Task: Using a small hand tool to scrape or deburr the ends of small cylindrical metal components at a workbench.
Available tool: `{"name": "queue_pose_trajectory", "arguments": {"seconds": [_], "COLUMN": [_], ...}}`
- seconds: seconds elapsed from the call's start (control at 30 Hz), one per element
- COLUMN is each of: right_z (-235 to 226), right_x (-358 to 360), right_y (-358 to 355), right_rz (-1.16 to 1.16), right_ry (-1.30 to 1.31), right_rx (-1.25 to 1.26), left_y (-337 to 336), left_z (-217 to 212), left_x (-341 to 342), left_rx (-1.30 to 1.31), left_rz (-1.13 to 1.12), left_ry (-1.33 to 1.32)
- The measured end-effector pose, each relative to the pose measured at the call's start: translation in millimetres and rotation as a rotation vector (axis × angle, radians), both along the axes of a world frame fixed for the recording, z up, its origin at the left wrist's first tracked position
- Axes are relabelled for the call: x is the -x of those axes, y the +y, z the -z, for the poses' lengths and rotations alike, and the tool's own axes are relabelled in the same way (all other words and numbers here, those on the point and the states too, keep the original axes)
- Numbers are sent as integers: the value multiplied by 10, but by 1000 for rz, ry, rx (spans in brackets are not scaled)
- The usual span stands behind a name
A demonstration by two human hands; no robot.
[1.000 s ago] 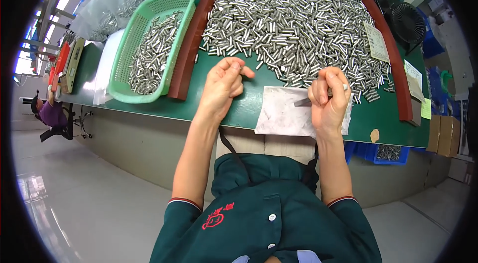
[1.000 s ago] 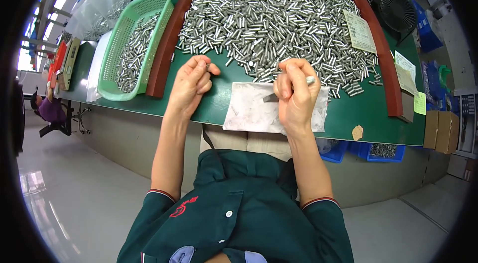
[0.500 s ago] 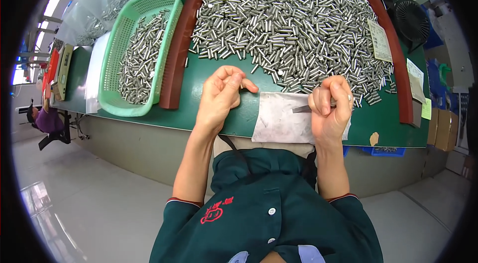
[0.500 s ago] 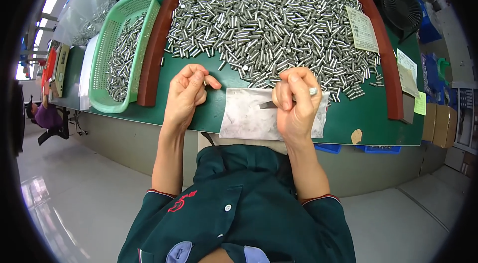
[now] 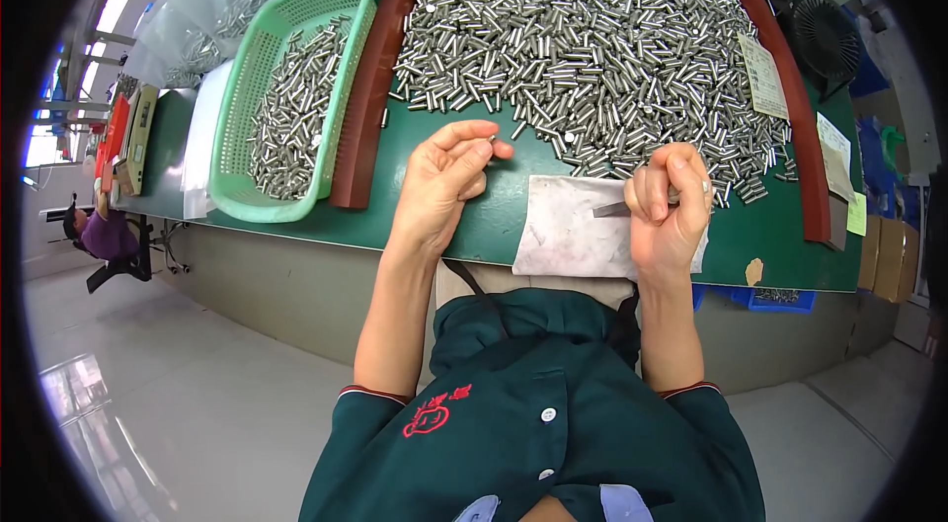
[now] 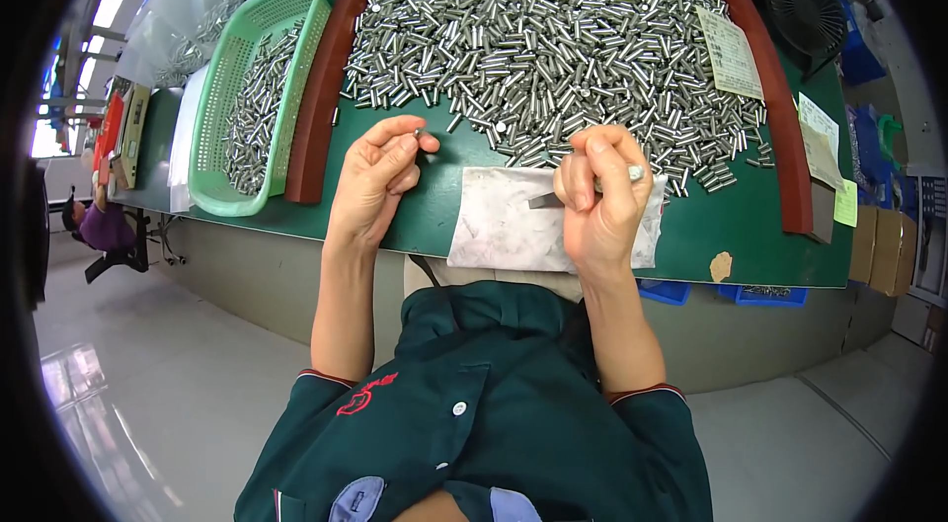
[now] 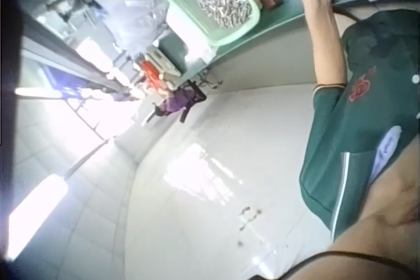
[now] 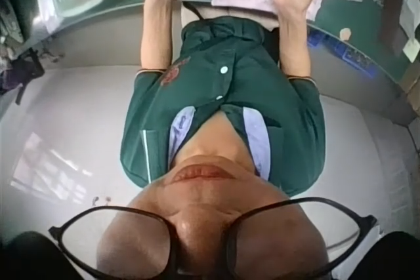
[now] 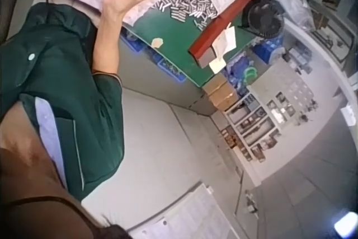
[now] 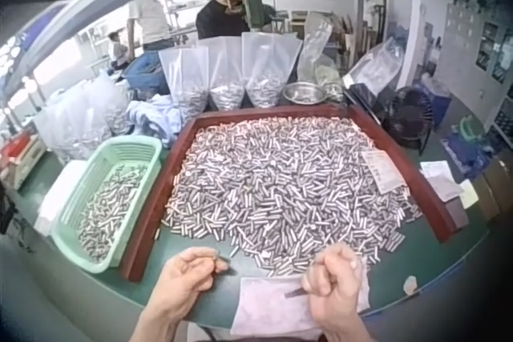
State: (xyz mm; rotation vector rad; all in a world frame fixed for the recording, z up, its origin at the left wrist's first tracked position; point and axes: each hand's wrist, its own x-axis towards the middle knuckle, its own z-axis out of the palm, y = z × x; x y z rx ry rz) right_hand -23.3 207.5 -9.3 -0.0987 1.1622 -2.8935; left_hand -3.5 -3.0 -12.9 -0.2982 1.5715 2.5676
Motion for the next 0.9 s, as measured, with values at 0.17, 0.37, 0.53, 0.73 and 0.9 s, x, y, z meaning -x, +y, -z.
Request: {"name": "queue_pose_trajectory", "arguments": {"seconds": [0.17,0.37,0.53,0.73,0.9], "right_z": [-11,-1,-3,4,5], "right_x": [-2,0,-5,2,11], "right_y": [6,-1,2,-7,-2], "right_rz": [8,2,15,3,4], "right_ry": [-19,-11,-11,-7,3], "right_rx": [-4,-6,-5,-7,3], "left_y": [23,26,27,-7,-11], "left_z": [-14,-24,-19,-4,-1], "left_x": [-3,-5,5,19,35], "left_rx": [66,83,64,32,10], "left_rz": [38,47,60,76,78], "left_ry": [4,15,9,20,22]}}
